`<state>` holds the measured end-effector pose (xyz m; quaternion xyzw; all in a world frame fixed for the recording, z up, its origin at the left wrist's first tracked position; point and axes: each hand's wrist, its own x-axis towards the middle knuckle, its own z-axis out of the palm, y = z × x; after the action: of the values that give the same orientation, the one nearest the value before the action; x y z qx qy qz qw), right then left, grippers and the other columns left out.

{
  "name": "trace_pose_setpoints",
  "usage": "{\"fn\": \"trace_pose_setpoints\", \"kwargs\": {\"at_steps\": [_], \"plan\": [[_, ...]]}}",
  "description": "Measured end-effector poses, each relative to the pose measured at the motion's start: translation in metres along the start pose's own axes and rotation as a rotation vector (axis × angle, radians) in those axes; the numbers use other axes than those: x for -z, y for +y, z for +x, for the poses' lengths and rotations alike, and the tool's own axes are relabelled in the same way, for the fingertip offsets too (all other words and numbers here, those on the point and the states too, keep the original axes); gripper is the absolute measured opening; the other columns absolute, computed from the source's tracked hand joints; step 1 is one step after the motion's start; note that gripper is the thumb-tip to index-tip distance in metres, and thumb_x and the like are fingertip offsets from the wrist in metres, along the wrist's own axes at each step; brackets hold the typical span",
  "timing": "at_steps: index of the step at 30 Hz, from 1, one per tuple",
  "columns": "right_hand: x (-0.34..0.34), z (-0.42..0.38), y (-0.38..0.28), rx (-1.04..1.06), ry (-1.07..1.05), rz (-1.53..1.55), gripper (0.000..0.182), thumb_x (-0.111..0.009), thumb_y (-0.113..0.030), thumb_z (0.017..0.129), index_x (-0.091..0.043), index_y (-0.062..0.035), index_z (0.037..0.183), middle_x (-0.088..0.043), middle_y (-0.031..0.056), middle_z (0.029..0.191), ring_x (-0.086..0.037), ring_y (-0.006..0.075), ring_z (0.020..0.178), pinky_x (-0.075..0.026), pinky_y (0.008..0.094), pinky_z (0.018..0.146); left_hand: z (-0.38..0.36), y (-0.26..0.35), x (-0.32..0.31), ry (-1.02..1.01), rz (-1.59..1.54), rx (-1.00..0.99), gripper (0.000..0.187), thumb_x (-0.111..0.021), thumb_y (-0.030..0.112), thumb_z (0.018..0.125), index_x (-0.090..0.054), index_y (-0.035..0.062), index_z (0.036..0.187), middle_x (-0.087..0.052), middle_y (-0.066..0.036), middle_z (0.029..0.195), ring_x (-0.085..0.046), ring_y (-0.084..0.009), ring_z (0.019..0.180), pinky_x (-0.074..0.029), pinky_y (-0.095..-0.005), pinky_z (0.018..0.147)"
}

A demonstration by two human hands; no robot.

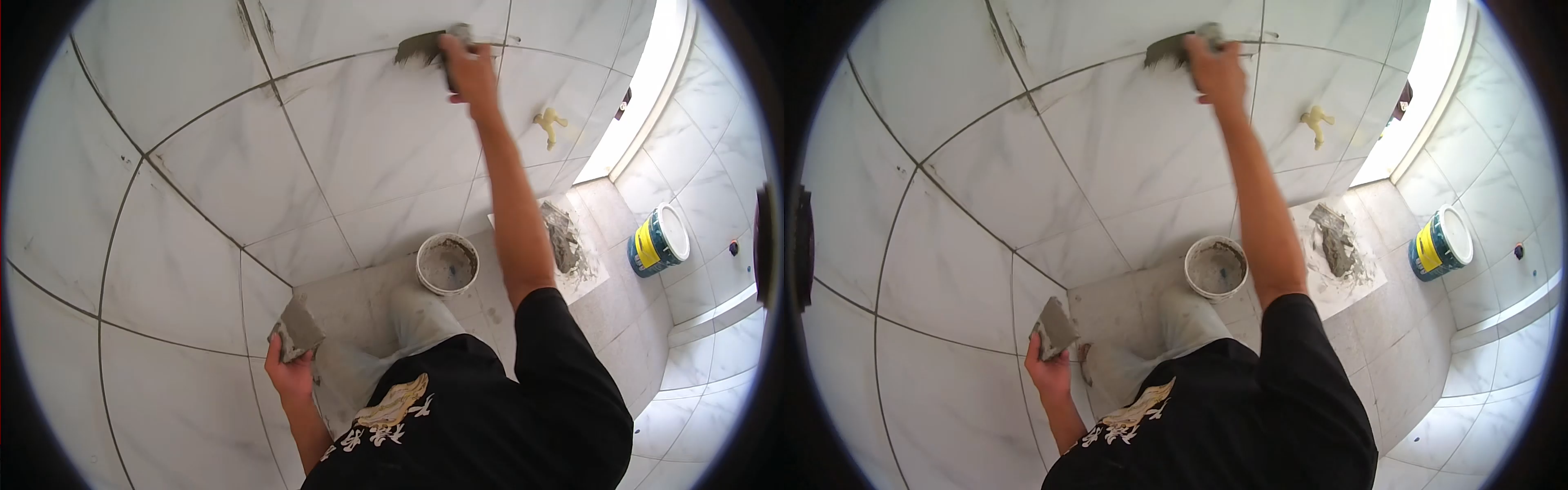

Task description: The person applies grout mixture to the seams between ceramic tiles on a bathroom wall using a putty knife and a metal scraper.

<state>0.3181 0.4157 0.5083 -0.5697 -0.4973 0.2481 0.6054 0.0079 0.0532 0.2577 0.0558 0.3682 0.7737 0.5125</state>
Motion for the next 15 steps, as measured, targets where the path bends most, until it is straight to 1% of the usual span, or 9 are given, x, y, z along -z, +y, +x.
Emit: {"fn": "trace_pose_setpoints", "kwargs": {"at_steps": [2,3,5,6,7,9,11,13,15], "plan": [[-0.058,-0.015,0.009,0.188,0.020,-0.096,0.077,-0.064,-0.063,0.083,-0.048,-0.0008,0.125,-0.069,0.0221,0.100,-0.071,0.0320,0.075,-0.057,0.0325,0.051,0.002,-0.002,-0.010,-0.041,-0.004,0.006,0.033,-0.056,0.025,0.098,-0.060,0.0027,0.122,-0.071,-0.011,0.112,-0.072,-0.0232,0.092,-0.064,-0.0350,0.061],[-0.070,-0.040,-0.007,0.110,-0.120,-0.088,0.076,-0.064,-0.062,0.082,-0.048,-0.0056,0.129,-0.064,0.0297,0.114,-0.062,0.0441,0.110,-0.049,0.0536,0.092,0.002,-0.004,-0.015,-0.092,-0.017,0.011,0.034,-0.056,0.025,0.098,-0.060,0.0026,0.123,-0.070,-0.011,0.112,-0.072,-0.0230,0.093,-0.064,-0.0351,0.062],[-0.091,-0.086,-0.022,0.269,-0.255,-0.317,0.076,-0.062,-0.065,0.084,-0.050,-0.0079,0.132,-0.066,0.0288,0.109,-0.064,0.0441,0.105,-0.049,0.0513,0.093,0.001,-0.002,-0.026,-0.135,-0.005,0.011,0.034,-0.056,0.025,0.098,-0.060,0.0027,0.123,-0.070,-0.011,0.112,-0.072,-0.0228,0.094,-0.064,-0.0350,0.062],[-0.089,-0.103,-0.026,0.312,-0.384,-0.334,0.074,-0.065,-0.063,0.082,-0.049,-0.0153,0.137,-0.060,0.0294,0.117,-0.064,0.0456,0.101,-0.052,0.0503,0.088,-0.003,-0.002,-0.030,-0.186,-0.005,0.007,0.034,-0.055,0.025,0.098,-0.059,0.0028,0.123,-0.070,-0.011,0.113,-0.072,-0.0226,0.096,-0.064,-0.0349,0.063],[-0.084,-0.118,-0.023,0.307,-0.388,-0.323,0.074,-0.065,-0.063,0.082,-0.049,-0.0153,0.137,-0.060,0.0294,0.117,-0.064,0.0456,0.101,-0.052,0.0503,0.088,-0.014,0.002,-0.034,-0.181,0.005,0.001,0.034,-0.055,0.025,0.098,-0.059,0.0028,0.123,-0.070,-0.011,0.113,-0.072,-0.0226,0.096,-0.064,-0.0349,0.063],[-0.074,-0.122,-0.026,0.477,-0.277,-0.315,0.074,-0.070,-0.057,0.081,-0.048,-0.0197,0.141,-0.054,0.0264,0.117,-0.064,0.0426,0.101,-0.054,0.0477,0.083,-0.026,0.004,-0.050,0.027,-0.040,-0.091,0.034,-0.054,0.025,0.099,-0.060,0.0031,0.124,-0.071,-0.010,0.113,-0.072,-0.0231,0.093,-0.065,-0.0350,0.063],[-0.071,-0.103,-0.010,0.609,-0.041,-0.278,0.073,-0.077,-0.049,0.079,-0.049,-0.0219,0.140,-0.050,0.0199,0.110,-0.062,0.0361,0.096,-0.055,0.0462,0.075,-0.025,0.008,-0.024,-0.024,-0.080,-0.091,0.034,-0.054,0.025,0.099,-0.060,0.0033,0.125,-0.071,-0.010,0.113,-0.073,-0.0233,0.092,-0.064,-0.0349,0.062],[-0.065,-0.082,-0.001,0.635,0.051,-0.318,0.071,-0.080,-0.042,0.075,-0.052,-0.0196,0.136,-0.049,0.0213,0.111,-0.060,0.0374,0.100,-0.056,0.0470,0.073,-0.025,0.009,-0.008,-0.069,-0.104,-0.074,0.034,-0.053,0.025,0.099,-0.059,0.0035,0.125,-0.071,-0.010,0.114,-0.073,-0.0235,0.090,-0.064,-0.0347,0.061],[-0.074,-0.073,0.018,0.654,0.034,-0.384,0.070,-0.080,-0.044,0.075,-0.053,-0.0198,0.136,-0.050,0.0214,0.111,-0.061,0.0375,0.100,-0.056,0.0460,0.073,-0.025,0.007,-0.003,-0.007,-0.096,-0.031,0.034,-0.053,0.025,0.099,-0.060,0.0029,0.124,-0.071,-0.011,0.114,-0.073,-0.0236,0.088,-0.064,-0.0347,0.059]]}}
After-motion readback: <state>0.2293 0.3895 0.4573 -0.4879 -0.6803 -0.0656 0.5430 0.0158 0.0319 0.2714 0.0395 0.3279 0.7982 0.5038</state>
